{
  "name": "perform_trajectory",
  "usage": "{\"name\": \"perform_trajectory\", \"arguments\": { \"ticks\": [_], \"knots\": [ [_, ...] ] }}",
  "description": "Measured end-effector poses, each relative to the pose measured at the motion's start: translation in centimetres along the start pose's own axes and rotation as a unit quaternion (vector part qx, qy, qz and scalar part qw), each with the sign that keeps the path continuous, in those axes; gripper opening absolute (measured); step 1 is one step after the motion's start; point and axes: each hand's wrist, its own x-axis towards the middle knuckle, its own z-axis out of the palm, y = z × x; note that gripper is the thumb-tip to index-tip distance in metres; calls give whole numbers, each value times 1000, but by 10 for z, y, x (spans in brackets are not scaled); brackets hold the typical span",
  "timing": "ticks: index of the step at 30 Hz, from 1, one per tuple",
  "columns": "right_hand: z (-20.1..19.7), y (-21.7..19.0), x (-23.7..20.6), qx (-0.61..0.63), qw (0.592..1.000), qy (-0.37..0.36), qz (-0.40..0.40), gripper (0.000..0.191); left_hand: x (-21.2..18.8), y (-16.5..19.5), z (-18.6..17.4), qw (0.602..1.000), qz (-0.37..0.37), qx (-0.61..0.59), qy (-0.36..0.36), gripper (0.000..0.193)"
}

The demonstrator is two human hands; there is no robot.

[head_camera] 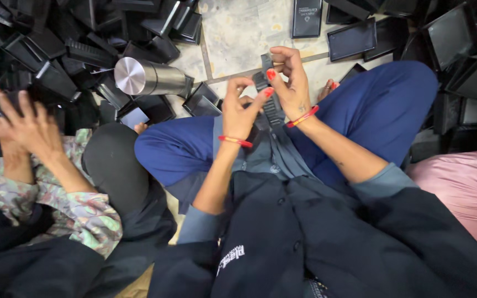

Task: The person sits on the floor surrounded by a large pile of black plastic components. They repeatedly pick up individual pieces, inspect them, and place them into a nearby cardboard box. Other people are also present and performing similar sorting actions.

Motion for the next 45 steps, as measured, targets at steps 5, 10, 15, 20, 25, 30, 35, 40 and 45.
{"name": "perform_trajectory", "arguments": {
  "ticks": [5, 10, 15, 20, 25, 30, 35, 40, 45],
  "knots": [
    [-6, -40, 6, 72, 995, -42, 47, 51, -5, -24, -13, 975, -92, -192, 58, 41],
    [5, -50, 9, -9, 996, -86, 22, 55, -14, -8, -23, 982, -58, -178, 9, 41],
    [4, -41, 3, -10, 991, -130, 30, 52, -9, 17, -17, 986, -51, -161, 11, 46],
    [18, -35, -3, -5, 996, -83, 14, 58, -10, 26, -7, 981, -66, -179, 41, 45],
    [30, -49, -16, 11, 991, -81, 107, 74, -20, 18, 1, 981, -27, -171, 93, 45],
    [31, -74, -15, -387, 880, -114, 249, 68, -22, -2, -10, 885, -51, -388, 254, 49],
    [43, -113, -50, -361, 895, -232, -123, 80, -30, 5, -25, 853, -9, -472, 222, 54],
    [35, -134, -64, -335, 907, -236, -97, 82, -56, 44, -1, 924, -16, -304, 232, 48],
    [13, -131, -71, -363, 899, -218, -112, 81, -67, 84, 0, 968, 15, -241, 73, 55]
  ]
}}
